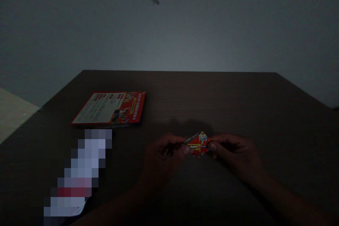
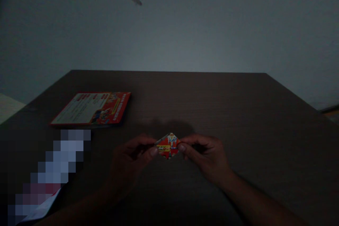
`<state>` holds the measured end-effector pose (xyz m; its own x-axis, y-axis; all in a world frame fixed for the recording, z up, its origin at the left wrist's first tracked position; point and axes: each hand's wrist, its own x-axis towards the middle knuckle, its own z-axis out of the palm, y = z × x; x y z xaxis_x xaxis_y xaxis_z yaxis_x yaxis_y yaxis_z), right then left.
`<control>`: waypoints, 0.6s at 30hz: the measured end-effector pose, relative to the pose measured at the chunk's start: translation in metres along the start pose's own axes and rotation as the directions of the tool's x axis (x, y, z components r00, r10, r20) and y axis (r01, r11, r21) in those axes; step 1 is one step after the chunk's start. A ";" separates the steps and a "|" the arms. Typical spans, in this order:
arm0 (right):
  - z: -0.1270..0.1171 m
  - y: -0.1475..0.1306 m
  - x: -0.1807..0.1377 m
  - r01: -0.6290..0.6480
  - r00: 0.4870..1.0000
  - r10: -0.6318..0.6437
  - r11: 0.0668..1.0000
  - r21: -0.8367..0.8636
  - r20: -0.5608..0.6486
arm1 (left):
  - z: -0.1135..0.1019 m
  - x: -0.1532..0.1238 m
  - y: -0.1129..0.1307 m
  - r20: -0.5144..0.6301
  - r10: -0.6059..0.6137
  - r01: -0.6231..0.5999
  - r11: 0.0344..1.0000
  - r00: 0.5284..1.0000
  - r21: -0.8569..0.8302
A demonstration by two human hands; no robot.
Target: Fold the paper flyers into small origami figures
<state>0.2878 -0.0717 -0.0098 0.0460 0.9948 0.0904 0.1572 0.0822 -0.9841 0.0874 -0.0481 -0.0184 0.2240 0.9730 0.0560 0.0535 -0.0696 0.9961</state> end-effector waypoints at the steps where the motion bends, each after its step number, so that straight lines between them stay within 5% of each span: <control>1: 0.000 0.000 0.000 0.003 1.000 -0.003 1.000 -0.003 0.005 | 0.000 0.000 0.000 -0.006 0.003 -0.003 1.000 1.000 -0.006; 18: 0.000 0.000 0.000 0.061 0.998 -0.061 0.998 0.004 0.030 | 0.004 0.000 0.004 0.013 -0.119 0.120 0.993 0.993 -0.015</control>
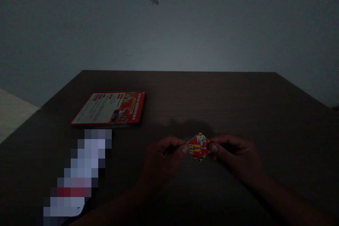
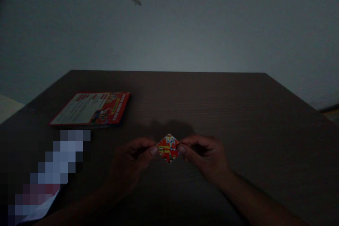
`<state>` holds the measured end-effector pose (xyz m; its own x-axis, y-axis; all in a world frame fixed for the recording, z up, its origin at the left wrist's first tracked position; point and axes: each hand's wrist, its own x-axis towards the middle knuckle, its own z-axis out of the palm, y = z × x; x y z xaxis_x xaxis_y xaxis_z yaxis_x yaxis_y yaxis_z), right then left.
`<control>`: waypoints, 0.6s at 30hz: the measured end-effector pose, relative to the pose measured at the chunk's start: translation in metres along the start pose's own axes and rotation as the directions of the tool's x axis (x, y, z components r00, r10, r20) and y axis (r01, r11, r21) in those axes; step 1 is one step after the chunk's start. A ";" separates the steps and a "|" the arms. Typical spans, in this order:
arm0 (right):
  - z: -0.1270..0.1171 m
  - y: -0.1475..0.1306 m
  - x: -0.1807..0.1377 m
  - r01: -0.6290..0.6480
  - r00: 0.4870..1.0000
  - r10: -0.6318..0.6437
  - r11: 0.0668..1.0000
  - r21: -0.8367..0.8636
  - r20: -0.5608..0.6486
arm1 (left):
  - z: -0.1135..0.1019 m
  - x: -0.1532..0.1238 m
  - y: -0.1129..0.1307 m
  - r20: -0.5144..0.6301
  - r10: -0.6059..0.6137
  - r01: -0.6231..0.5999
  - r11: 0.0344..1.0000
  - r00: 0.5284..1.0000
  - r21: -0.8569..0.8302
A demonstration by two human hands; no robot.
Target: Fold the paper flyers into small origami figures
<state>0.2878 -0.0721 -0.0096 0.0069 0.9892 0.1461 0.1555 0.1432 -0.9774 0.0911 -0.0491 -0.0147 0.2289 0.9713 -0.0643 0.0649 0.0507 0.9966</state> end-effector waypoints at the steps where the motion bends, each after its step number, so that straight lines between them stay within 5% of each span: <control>1: 0.000 0.000 0.000 -0.006 1.000 0.005 0.999 0.032 0.020 | 0.000 0.000 0.000 0.008 -0.010 0.010 1.000 1.000 -0.005; 7: 0.003 0.001 0.000 -0.061 0.978 0.051 0.997 0.042 0.204 | -0.001 -0.002 -0.001 0.079 -0.029 0.027 0.999 0.996 0.027; 18: 0.004 0.006 -0.002 -0.124 0.973 0.139 0.988 -0.089 0.182 | 0.004 -0.004 -0.001 0.126 0.016 -0.040 0.981 0.992 0.192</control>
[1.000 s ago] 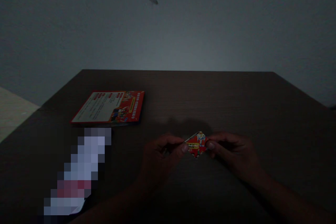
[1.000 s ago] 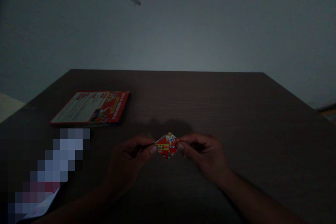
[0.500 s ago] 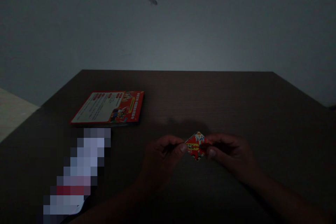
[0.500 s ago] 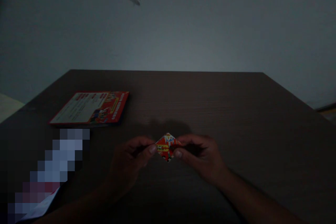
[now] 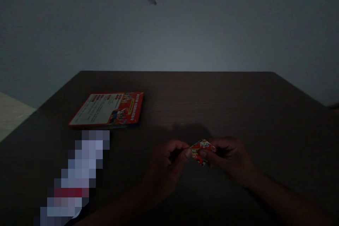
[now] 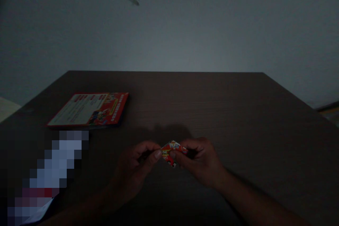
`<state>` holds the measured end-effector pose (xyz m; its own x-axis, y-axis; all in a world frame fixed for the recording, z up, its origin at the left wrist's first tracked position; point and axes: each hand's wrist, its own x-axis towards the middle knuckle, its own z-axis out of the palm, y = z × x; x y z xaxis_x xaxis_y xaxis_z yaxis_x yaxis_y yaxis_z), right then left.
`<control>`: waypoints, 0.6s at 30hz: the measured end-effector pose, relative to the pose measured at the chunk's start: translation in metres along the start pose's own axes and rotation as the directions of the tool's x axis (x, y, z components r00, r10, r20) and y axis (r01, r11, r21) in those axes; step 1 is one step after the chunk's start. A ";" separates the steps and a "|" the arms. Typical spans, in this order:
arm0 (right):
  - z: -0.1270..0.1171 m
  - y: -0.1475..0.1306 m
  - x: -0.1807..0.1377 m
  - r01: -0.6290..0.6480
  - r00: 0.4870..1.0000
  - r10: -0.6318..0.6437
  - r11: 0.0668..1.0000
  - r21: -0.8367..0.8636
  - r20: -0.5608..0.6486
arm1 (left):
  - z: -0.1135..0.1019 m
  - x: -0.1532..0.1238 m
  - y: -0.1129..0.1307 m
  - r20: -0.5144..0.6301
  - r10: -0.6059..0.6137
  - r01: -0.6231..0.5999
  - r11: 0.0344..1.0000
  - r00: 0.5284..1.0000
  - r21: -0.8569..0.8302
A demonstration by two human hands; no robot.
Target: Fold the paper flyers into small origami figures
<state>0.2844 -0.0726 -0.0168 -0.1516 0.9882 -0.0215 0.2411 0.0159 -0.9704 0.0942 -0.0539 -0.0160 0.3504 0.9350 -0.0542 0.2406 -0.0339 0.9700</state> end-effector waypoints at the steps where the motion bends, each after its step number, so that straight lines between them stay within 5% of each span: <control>1: 0.000 -0.001 0.000 0.002 1.000 -0.002 1.000 0.000 -0.003 | 0.000 0.000 0.000 -0.003 0.006 -0.006 1.000 1.000 0.004; 11: 0.000 -0.002 0.000 -0.020 0.997 0.014 0.997 0.077 0.080 | 0.000 0.002 0.001 0.157 -0.021 0.042 0.990 0.987 -0.132; 18: -0.003 -0.006 0.001 -0.030 0.999 0.027 0.993 0.118 0.030 | -0.002 0.006 0.001 0.148 -0.076 0.121 0.937 0.986 -0.327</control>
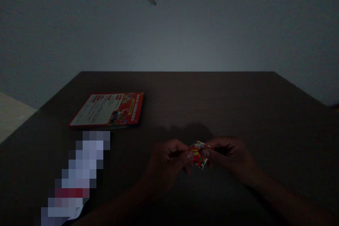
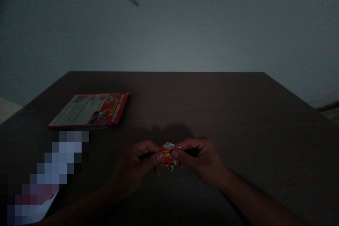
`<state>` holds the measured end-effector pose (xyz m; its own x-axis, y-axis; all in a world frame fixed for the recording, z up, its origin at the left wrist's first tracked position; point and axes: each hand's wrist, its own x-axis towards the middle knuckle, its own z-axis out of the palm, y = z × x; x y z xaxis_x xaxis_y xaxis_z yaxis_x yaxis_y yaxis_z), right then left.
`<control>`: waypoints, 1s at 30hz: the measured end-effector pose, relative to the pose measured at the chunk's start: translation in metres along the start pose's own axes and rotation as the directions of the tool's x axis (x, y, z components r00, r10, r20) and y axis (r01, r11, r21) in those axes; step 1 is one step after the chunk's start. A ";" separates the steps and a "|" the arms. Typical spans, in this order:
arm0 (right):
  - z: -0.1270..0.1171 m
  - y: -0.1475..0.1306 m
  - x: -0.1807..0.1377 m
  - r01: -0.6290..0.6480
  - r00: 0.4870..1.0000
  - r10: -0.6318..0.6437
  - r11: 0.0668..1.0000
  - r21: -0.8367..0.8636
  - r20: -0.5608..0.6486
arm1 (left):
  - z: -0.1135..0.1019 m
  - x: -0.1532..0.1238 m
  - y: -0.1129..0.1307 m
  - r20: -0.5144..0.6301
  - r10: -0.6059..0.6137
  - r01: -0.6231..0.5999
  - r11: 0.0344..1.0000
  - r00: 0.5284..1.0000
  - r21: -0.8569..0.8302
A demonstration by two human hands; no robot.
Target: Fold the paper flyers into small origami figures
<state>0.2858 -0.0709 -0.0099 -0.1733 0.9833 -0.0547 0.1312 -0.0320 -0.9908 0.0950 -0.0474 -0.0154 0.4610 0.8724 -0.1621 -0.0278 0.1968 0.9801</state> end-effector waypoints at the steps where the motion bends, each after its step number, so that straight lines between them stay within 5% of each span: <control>1: -0.001 -0.001 0.000 0.004 1.000 -0.004 1.000 0.001 0.000 | 0.000 0.000 0.000 0.005 0.000 0.000 1.000 1.000 -0.015; 12: 0.000 -0.005 0.001 -0.022 0.996 0.008 0.988 0.154 0.089 | -0.001 0.000 -0.004 0.014 0.005 -0.003 0.988 1.000 -0.155; 15: -0.002 -0.003 0.000 0.043 0.998 -0.050 0.984 0.173 0.035 | -0.005 0.003 -0.008 0.000 0.023 -0.023 0.979 1.000 -0.205; 19: -0.006 0.001 -0.003 0.215 0.975 -0.211 0.975 0.061 -0.063 | -0.007 0.006 -0.009 -0.025 -0.023 0.015 0.955 0.999 -0.296; 24: -0.007 0.002 -0.004 0.464 0.878 -0.479 0.854 -0.234 -0.007 | -0.005 0.005 -0.004 -0.009 -0.064 0.056 0.926 0.998 -0.375; 30: -0.007 -0.003 0.000 0.551 0.821 -0.568 0.765 -0.333 0.053 | -0.004 0.004 -0.002 0.046 -0.092 0.103 0.902 0.995 -0.420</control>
<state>0.2925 -0.0695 -0.0063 -0.2681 0.8163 0.5116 0.3299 0.5768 -0.7473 0.0936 -0.0429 -0.0179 0.5015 0.8293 -0.2465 -0.3498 0.4550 0.8189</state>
